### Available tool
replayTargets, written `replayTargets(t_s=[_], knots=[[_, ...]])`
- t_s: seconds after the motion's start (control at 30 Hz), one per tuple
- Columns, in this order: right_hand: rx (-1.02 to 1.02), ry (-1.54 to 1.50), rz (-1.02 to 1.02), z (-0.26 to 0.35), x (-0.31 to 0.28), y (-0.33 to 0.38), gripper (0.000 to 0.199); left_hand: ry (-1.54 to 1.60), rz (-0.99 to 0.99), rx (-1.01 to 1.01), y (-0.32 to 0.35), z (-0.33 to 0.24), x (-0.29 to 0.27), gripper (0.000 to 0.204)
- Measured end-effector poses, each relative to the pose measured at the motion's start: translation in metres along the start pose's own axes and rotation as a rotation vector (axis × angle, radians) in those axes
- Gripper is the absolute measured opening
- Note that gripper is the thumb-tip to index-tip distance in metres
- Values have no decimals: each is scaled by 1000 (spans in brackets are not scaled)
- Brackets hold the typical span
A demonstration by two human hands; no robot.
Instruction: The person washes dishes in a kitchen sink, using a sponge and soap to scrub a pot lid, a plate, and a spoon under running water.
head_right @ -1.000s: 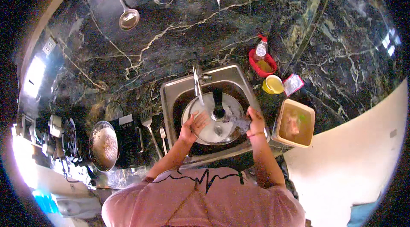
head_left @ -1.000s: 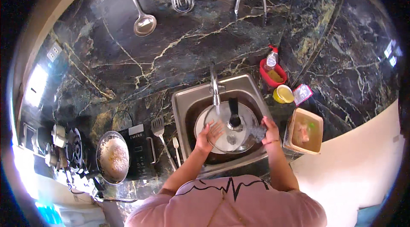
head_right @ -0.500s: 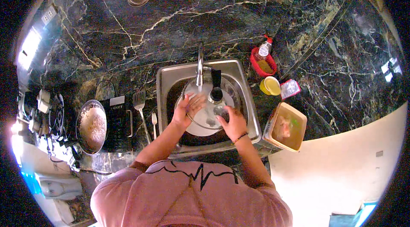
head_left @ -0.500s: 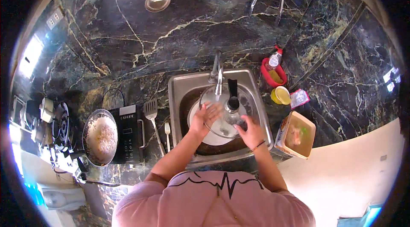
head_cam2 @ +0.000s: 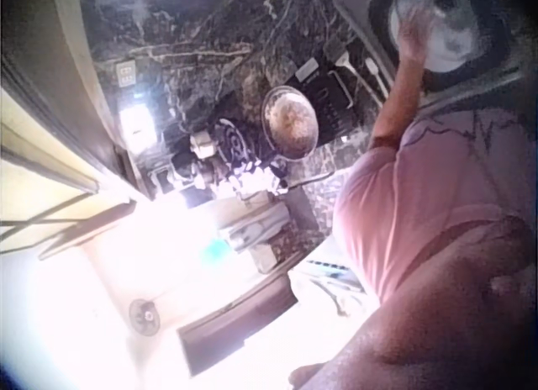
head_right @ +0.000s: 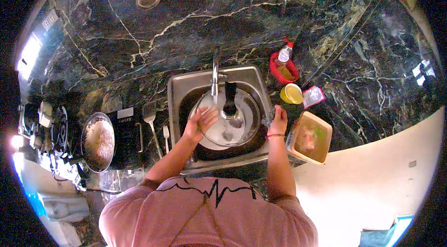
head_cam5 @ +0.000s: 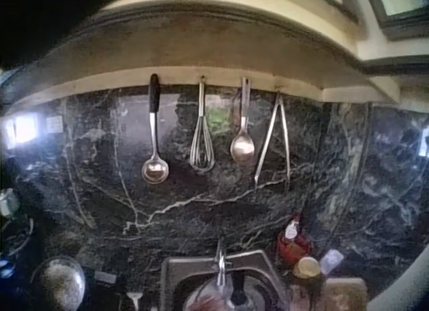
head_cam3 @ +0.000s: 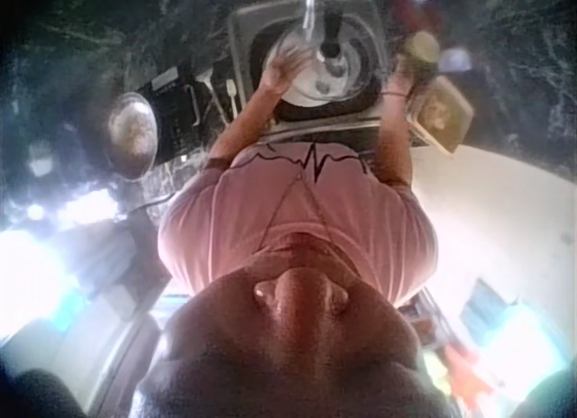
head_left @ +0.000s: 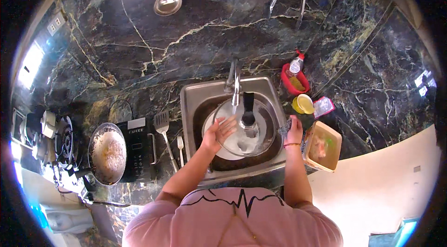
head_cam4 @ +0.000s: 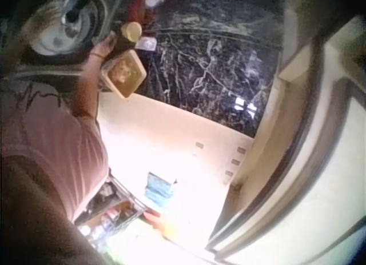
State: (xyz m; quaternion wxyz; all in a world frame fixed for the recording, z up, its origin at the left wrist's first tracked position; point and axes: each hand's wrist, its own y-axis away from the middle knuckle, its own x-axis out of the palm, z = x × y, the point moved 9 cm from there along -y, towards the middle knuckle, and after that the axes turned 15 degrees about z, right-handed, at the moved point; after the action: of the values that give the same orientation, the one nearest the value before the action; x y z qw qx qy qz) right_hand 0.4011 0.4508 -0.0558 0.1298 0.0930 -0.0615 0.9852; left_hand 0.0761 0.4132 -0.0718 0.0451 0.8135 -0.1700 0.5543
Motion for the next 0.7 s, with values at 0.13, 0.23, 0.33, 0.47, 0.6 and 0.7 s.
replayTargets(t_s=[0.13, 0.23, 0.33, 0.47, 0.6, 0.7], knots=[[589, -774, 373, -59, 44, 31, 42, 56, -54, -48, 3, 12, -16, 33], [512, -826, 502, -6, 96, 58, 29, 151, -9, -89, 2, 25, -18, 25], [401, -685, 532, 17, 96, 53, 38, 106, -145, -191, 4, 41, -55, 21], [329, -399, 485, 56, 88, 48, 42, -428, -28, -520, -4, 64, -50, 40], [113, 197, 573, 92, 106, 56, 46, -542, -249, -510, -12, 64, 3, 67], [-57, 754, 682, 105, 144, 79, 48, -275, -180, -515, -20, 80, 21, 78]])
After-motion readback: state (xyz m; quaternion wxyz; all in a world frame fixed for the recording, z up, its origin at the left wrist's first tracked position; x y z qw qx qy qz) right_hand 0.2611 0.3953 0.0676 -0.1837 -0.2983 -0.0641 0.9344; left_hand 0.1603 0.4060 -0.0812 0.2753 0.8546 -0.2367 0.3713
